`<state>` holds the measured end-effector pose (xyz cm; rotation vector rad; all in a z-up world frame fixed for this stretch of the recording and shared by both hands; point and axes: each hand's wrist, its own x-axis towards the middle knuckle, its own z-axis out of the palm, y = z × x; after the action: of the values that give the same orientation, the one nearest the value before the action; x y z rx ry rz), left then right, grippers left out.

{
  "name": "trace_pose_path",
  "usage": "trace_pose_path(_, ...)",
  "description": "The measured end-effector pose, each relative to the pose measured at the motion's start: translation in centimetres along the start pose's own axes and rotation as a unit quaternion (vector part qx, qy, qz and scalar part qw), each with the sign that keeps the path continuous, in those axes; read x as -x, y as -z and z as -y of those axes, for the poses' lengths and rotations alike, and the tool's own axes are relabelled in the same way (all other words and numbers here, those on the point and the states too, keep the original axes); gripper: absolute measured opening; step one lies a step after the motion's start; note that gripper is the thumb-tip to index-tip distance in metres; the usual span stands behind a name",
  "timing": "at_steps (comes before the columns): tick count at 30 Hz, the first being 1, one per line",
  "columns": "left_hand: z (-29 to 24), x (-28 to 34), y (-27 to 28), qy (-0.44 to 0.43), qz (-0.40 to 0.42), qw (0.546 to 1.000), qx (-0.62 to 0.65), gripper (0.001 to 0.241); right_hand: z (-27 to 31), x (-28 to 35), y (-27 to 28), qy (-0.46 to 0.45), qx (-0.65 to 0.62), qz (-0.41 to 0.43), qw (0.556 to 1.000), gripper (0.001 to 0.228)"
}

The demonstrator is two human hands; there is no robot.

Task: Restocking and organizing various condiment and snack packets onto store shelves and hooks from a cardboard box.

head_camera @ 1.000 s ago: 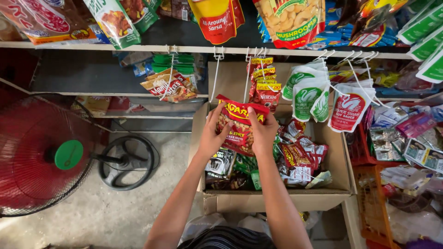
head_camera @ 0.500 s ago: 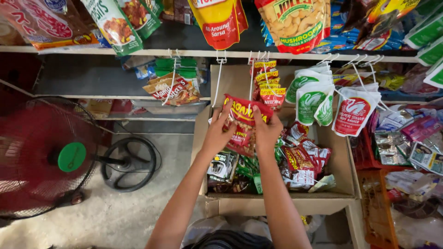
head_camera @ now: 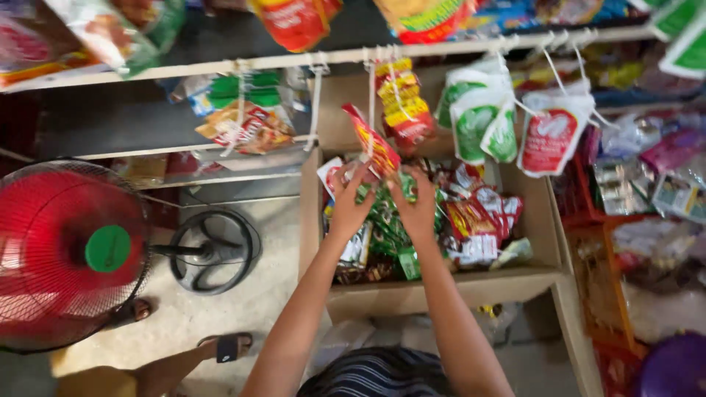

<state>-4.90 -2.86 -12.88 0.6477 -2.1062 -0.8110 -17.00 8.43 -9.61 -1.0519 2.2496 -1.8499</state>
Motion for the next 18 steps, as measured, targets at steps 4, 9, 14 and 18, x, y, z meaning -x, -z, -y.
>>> trace_pose_path(4,-1.4,4.2,-4.8,0.105,0.088,0.989,0.05,0.064,-7.2,4.1,4.6,-0.049,0.042,0.085,0.994,0.023)
trace_pose_path(9,-2.9,10.7,-13.3,0.202,0.211,0.952,0.09,0.049,-17.1,10.0,12.6,-0.23,0.17,0.176,0.942,0.026)
trace_pose_path(14,-2.9,17.1,-23.8,0.175,0.206,0.955,0.12,0.044,-21.5,12.1,19.9,-0.074,0.337,0.078,0.935,0.071)
trace_pose_path(18,-0.9,21.8,-31.3,0.361,0.256,0.871,0.213,0.041,-24.6,12.2,22.5,0.008,0.439,0.156,0.885,0.069)
